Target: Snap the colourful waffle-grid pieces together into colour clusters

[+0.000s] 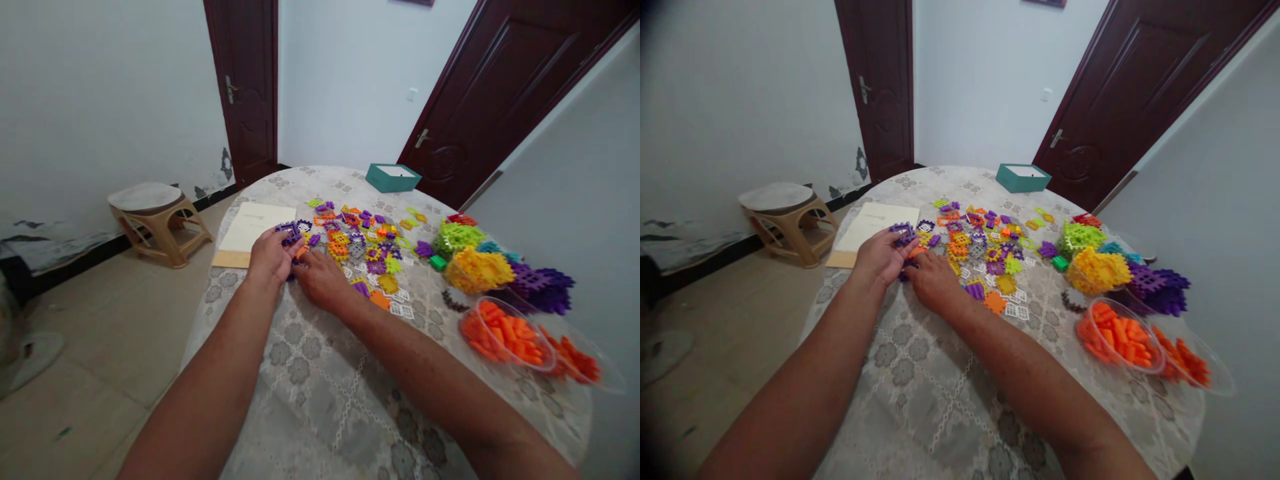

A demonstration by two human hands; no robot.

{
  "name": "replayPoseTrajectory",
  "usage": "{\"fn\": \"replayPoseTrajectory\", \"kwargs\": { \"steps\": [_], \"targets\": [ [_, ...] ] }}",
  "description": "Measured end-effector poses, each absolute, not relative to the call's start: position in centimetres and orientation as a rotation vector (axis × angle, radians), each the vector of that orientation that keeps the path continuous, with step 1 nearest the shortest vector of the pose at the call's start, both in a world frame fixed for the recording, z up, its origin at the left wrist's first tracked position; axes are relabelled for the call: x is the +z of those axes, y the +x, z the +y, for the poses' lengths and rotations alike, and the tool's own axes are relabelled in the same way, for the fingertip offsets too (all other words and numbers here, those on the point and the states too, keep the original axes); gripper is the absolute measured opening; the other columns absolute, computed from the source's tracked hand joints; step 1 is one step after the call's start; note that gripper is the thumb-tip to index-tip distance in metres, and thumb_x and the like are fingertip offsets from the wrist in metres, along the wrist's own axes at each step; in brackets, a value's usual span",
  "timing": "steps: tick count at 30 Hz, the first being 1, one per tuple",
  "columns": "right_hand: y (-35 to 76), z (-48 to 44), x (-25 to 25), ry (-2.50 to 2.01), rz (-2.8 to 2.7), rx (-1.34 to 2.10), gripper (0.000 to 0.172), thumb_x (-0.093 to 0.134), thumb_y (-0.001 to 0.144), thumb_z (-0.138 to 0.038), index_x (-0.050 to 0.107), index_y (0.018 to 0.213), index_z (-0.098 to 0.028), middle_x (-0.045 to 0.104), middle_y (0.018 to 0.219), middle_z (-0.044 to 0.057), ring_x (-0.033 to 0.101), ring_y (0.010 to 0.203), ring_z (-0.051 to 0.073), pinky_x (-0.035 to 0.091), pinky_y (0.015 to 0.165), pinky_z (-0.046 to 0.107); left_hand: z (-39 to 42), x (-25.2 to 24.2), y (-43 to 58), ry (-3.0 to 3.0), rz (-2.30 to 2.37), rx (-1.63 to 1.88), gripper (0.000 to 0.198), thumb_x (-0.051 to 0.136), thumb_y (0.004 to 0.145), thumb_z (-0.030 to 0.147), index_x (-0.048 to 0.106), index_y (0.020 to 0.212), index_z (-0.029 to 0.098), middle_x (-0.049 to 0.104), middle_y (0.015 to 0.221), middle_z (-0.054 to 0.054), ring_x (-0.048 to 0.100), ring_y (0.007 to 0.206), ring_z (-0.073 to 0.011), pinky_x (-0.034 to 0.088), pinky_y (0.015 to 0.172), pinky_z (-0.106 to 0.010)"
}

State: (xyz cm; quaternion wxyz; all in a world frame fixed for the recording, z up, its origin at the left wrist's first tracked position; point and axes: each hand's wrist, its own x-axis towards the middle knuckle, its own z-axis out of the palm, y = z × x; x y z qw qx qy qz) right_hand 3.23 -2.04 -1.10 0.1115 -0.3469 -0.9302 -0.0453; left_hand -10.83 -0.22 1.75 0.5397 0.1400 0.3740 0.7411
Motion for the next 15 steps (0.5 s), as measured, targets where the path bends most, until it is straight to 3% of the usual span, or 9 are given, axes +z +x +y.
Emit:
{"fn": "replayPoseTrajectory", "kwargs": {
  "steps": [6, 15],
  "targets": [
    [2.2, -2.1, -2.0, -1.030, -2.783, -0.228, 0.026, 0.048, 0.108, -0.029, 0.072, 0.116, -0.022, 0.062, 0.120, 0.013, 0.050, 0.114, 0.030, 0.046, 0.091, 0.043, 0.0, 2.0, -11.2, 0.282, 0.842, 1.763, 0.027, 0.055, 0.070, -0.007, 0.065, 0.083, 0.015, 0.072, 0.089, -0.007, 0.070, 0.091, -0.0193, 0.062, 0.093, -0.043],
    [2.2, -1.8, -1.9, -0.880, -2.850, -0.303, 0.027, 0.046, 0.109, -0.028, 0.066, 0.125, -0.021, 0.064, 0.124, 0.013, 0.053, 0.112, 0.030, 0.046, 0.090, 0.043, -0.3, 2.8, -11.2, 0.134, 0.824, 1.669, 0.016, 0.055, 0.079, 0.002, 0.063, 0.084, 0.014, 0.070, 0.086, -0.010, 0.070, 0.087, -0.0199, 0.063, 0.092, -0.043]
  ]
}}
